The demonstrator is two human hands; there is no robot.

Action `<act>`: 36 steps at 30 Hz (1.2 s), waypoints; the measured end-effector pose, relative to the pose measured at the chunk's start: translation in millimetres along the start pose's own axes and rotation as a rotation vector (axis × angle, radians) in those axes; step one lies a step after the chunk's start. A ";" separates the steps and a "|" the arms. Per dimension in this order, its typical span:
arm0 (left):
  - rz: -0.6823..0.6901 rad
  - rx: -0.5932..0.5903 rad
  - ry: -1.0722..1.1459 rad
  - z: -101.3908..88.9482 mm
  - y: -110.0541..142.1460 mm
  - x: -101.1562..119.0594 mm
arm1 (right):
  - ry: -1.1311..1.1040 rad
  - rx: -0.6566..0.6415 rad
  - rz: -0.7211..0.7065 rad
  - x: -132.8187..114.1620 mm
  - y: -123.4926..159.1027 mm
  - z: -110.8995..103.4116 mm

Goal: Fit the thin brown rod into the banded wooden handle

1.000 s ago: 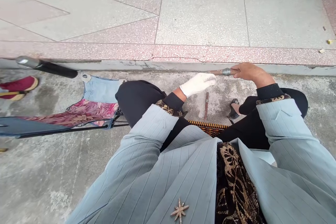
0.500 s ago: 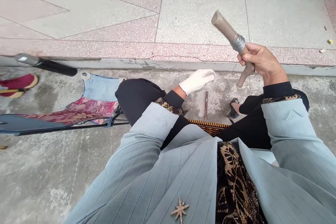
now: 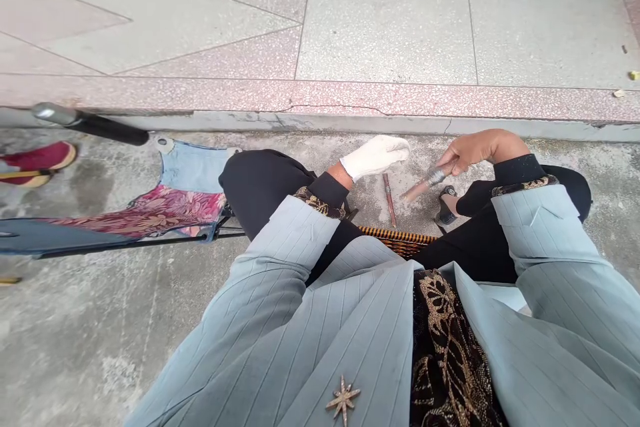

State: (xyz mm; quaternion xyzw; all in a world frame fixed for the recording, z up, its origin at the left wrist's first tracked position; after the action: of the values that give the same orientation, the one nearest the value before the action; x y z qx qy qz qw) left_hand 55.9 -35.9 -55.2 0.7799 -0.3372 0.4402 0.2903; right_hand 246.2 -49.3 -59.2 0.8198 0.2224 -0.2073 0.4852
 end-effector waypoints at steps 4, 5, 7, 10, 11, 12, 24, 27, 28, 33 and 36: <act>-0.016 0.052 0.196 -7.5 -2.5 -5.6 | -0.470 0.121 -0.275 -23.3 32.4 -13.4; -0.015 0.038 0.260 -6.9 -3.1 -5.9 | -0.552 0.283 -0.325 -25.3 41.8 -25.4; -0.020 -0.011 0.373 -3.8 -3.8 -6.0 | -0.649 0.597 -0.380 -25.8 58.3 -45.3; -0.041 -0.054 0.459 -0.6 -2.7 -5.1 | -0.654 0.875 -0.329 -24.4 64.4 -60.0; -0.035 -0.057 0.471 -0.3 -2.0 -3.2 | -0.640 0.920 -0.298 -23.6 61.7 -62.9; -0.019 -0.059 0.481 -0.1 -1.0 -0.1 | -0.620 0.948 -0.263 -22.2 57.6 -65.3; 0.045 -0.028 0.071 -41.7 -7.7 19.3 | -0.058 0.141 0.105 -9.8 15.3 -38.4; 0.058 -0.048 0.127 -54.5 -16.3 22.8 | -0.305 0.037 -0.202 -42.0 35.9 -34.6; 0.069 -0.055 0.161 -56.8 -19.3 23.9 | -0.392 0.120 -0.263 -48.5 44.1 -43.4; 0.095 -0.155 0.246 -54.4 -33.4 18.0 | -0.591 0.639 -0.287 -44.3 70.9 -100.8; 0.045 -0.140 0.115 -57.3 -40.3 3.4 | -0.543 0.789 -0.176 -26.4 64.2 -122.7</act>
State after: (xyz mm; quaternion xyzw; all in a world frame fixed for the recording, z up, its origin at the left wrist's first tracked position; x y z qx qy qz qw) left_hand 60.6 30.5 -33.1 0.7234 -0.3675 0.4660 0.3529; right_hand 276.3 27.7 55.0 0.8357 0.0606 -0.5224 0.1585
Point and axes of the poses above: each hand's wrist, its own y-axis away from the middle knuckle, its own z-axis out of the palm, x = y × z, the point moved 7 cm from there along -y, towards the middle knuckle, and after that the axes turned 5 degrees about -x, right-handed, at the moved point
